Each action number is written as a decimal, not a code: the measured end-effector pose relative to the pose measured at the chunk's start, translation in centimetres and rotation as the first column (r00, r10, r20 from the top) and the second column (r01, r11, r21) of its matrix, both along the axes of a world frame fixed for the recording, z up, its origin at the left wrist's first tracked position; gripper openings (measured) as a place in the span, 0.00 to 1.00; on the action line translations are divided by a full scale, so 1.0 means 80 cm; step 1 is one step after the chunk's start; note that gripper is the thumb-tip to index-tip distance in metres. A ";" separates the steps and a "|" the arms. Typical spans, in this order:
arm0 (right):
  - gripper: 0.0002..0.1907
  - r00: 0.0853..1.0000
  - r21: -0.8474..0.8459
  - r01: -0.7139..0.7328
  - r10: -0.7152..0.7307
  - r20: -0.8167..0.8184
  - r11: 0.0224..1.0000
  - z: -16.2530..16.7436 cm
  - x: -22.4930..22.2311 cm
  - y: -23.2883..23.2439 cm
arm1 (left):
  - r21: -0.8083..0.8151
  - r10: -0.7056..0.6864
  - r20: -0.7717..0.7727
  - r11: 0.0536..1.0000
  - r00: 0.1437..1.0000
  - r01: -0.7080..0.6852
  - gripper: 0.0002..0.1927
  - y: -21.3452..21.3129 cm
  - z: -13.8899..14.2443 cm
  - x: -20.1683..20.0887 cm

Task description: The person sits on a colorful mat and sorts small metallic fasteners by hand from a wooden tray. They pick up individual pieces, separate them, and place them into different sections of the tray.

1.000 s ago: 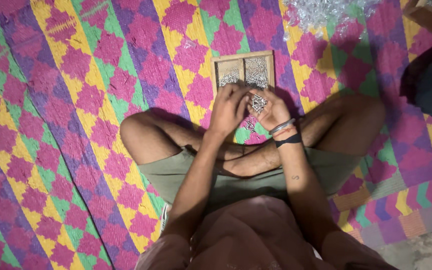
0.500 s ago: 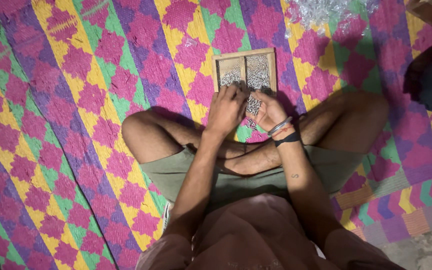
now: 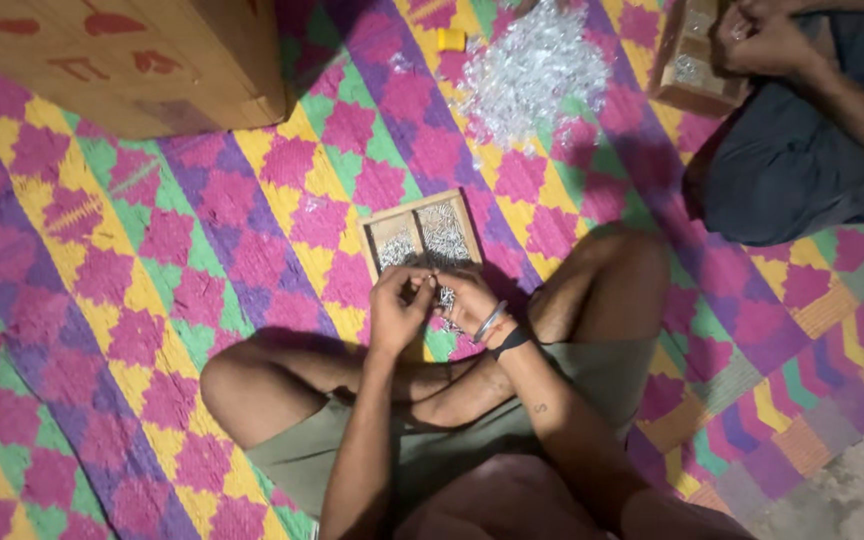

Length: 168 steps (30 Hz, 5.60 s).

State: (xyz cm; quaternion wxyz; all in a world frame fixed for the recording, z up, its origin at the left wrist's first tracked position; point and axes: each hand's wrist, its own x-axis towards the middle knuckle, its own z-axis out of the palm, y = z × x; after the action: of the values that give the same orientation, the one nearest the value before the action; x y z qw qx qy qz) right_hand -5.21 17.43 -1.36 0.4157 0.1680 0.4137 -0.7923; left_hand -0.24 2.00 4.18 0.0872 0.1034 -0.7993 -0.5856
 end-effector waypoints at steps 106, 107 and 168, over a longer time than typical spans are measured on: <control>0.07 0.882 0.385 -0.019 0.197 -0.427 0.923 -0.050 -0.008 -0.042 | 0.106 0.073 0.280 0.989 0.957 -0.107 0.08 -0.049 -0.061 -0.013; 0.07 0.879 0.398 -0.028 0.213 -0.427 0.917 -0.049 -0.010 -0.043 | 0.150 0.077 0.294 0.981 0.953 -0.126 0.08 -0.049 -0.065 -0.015; 0.08 0.896 0.462 0.059 0.158 -0.416 0.885 -0.036 -0.039 -0.023 | -0.095 0.137 0.045 0.987 0.990 -0.132 0.14 -0.045 -0.068 -0.038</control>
State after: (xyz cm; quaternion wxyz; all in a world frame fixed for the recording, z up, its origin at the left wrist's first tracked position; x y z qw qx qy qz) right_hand -8.36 15.60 -4.24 0.2791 0.0673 0.6783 -0.6764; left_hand -3.28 -1.63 -1.27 0.1106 0.1680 -0.8185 -0.5381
